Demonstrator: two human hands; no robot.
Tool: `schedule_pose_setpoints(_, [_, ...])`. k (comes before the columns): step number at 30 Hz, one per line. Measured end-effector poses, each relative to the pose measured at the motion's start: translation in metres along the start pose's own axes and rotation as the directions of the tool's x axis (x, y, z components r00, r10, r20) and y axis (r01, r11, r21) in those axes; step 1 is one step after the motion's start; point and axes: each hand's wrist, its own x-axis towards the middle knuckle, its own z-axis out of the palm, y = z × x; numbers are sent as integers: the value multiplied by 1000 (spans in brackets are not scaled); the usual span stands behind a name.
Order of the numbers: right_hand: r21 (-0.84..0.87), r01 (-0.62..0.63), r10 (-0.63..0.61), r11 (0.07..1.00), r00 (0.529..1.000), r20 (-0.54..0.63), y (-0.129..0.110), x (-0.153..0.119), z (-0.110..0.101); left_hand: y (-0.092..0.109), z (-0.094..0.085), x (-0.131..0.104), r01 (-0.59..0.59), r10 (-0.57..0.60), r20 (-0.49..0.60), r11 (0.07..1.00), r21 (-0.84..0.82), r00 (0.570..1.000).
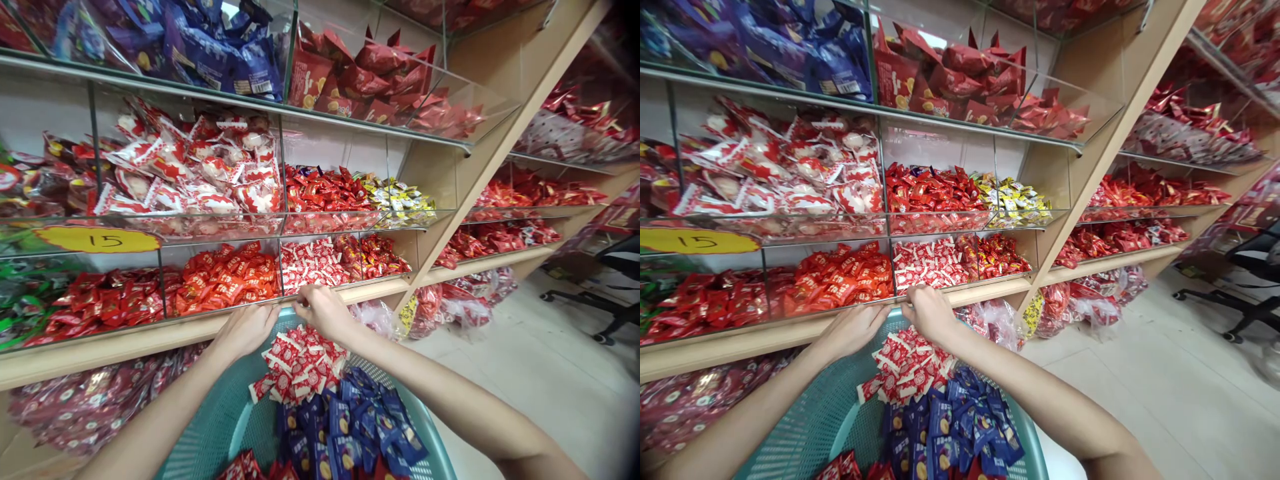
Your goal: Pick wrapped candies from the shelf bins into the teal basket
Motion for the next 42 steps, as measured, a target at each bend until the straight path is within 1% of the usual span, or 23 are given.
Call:
schedule_pose_setpoints(4, [20, -34, 36, 999, 995, -93, 11, 12, -6, 0, 0, -1, 6, -6, 7, 1000, -6, 1000])
schedule_pose_setpoints(7, [8, -80, 81, 997, 988, -132, 27, 29, -6, 0, -1, -1, 0, 0, 18, 1000, -24, 1000])
schedule_pose_setpoints(9, [-15, -134, 131, 991, 982, -137, 41, 44, -5, 0, -2, -2, 1, 0, 24, 1000, -22, 1000])
schedule_pose_setpoints(12, [-41, -233, 229, 972, 970, -81, 61, 67, -2, 0, -2, -1, 1, -1, 31, 1000, -2, 1000])
schedule_pose_setpoints(15, [-34, -263, 263, 964, 965, 6, 69, 82, 5, -1, 0, 0, -1, 1, 39, 1000, -3, 999])
schedule_pose_setpoints(20, [-26, -238, 240, 971, 969, 65, 60, 90, 18, -3, 2, 0, -11, 11, 15, 1000, -23, 1000])
schedule_pose_setpoints(22, [-34, -242, 244, 970, 967, 78, 54, 92, 21, -3, 2, 0, -17, 17, 0, 999, -30, 1000])
schedule_pose_setpoints(24, [-44, -252, 255, 967, 963, 85, 51, 94, 22, -3, 2, 0, -7, 7, 9, 1000, -30, 1000])
schedule_pose_setpoints(28, [-57, -271, 275, 961, 958, 84, 50, 96, 23, -3, 2, 0, 24, -23, 45, 1000, -21, 999])
schedule_pose_setpoints(35, [-63, -285, 289, 956, 956, 58, 45, 95, 26, -2, 0, 0, 41, -39, 50, 998, -47, 998])
schedule_pose_setpoints(37, [-53, -289, 291, 956, 956, 47, 46, 94, 23, -2, -1, 0, 34, -31, 51, 998, -47, 998])
schedule_pose_setpoints(39, [-12, -305, 306, 952, 952, 16, 49, 91, 17, -2, -1, -1, 30, -28, 55, 998, -47, 998])
schedule_pose_setpoints(41, [77, -300, 304, 951, 952, -46, 54, 84, 5, -2, -2, -1, 37, -34, 66, 998, -42, 997])
schedule_pose_setpoints(42, [143, -270, 284, 952, 955, -89, 56, 78, -3, -2, -2, -1, 42, -40, 70, 998, -37, 997])
